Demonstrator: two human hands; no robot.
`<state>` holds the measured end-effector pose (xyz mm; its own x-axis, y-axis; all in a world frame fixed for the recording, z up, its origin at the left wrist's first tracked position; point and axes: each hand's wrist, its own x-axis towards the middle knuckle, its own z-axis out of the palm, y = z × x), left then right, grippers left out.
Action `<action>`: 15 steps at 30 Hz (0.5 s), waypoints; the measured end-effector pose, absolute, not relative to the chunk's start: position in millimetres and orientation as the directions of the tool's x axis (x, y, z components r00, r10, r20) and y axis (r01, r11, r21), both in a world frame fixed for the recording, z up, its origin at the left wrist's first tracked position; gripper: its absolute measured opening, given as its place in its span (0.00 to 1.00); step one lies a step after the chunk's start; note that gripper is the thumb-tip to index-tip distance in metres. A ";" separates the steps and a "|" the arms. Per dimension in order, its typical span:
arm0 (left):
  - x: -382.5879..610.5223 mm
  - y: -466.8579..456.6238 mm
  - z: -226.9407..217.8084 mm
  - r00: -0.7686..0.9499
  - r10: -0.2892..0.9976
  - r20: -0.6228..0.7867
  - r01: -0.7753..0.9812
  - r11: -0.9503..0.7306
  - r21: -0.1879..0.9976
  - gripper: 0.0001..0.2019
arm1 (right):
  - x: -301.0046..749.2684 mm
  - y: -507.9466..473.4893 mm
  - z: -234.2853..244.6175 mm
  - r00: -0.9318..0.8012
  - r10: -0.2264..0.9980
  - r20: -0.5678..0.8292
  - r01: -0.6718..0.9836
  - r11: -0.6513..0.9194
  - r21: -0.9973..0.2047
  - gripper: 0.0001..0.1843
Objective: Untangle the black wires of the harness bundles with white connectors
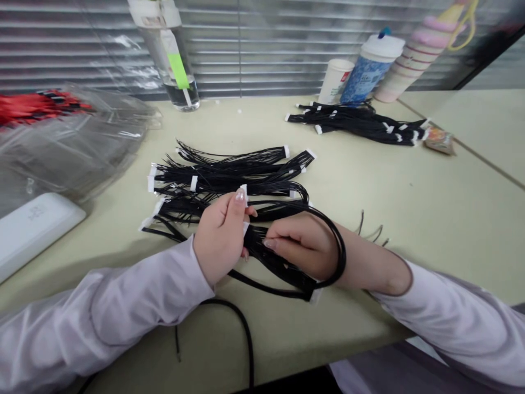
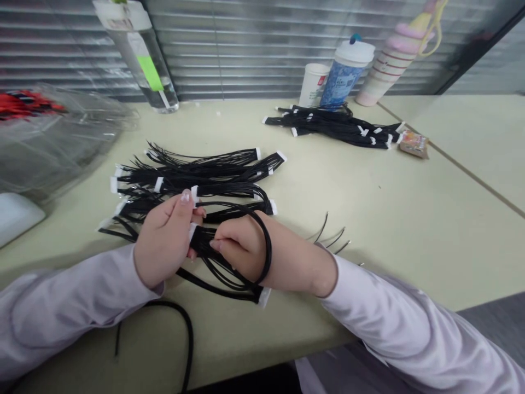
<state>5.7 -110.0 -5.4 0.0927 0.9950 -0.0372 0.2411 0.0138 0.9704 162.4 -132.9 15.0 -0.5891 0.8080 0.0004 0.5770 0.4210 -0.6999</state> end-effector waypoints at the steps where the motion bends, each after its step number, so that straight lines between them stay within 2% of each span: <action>1: 5.9 -109.8 -5.4 0.094 0.995 -0.037 0.242 0.014 0.970 0.19 | 162.6 -132.8 15.2 -0.592 0.806 -0.007 0.568 0.411 -0.713 0.15; 6: 5.0 -110.0 -6.6 0.106 0.994 -0.028 0.250 0.000 0.968 0.19 | 162.3 -132.5 15.7 -0.578 0.815 -0.037 0.595 0.390 -0.703 0.18; 9: 4.0 -111.0 -7.0 0.113 0.993 -0.023 0.260 -0.008 0.966 0.19 | 158.9 -133.7 14.8 -0.584 0.811 -0.015 0.611 0.428 -0.666 0.16; 12: 4.1 -111.2 -6.6 0.099 0.995 -0.033 0.268 0.005 0.963 0.20 | 154.4 -136.8 14.6 -0.549 0.833 0.065 0.673 0.487 -0.557 0.13; 15: 5.6 -109.7 -6.5 0.073 0.996 -0.052 0.264 0.031 0.964 0.20 | 156.3 -140.7 19.4 -0.535 0.829 0.161 0.753 0.555 -0.353 0.10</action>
<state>5.6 -109.7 -6.5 0.0730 0.9960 -0.0519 0.2637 0.0309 0.9641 156.3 -140.7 19.4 -0.5353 0.8292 0.1611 0.7533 0.5549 -0.3531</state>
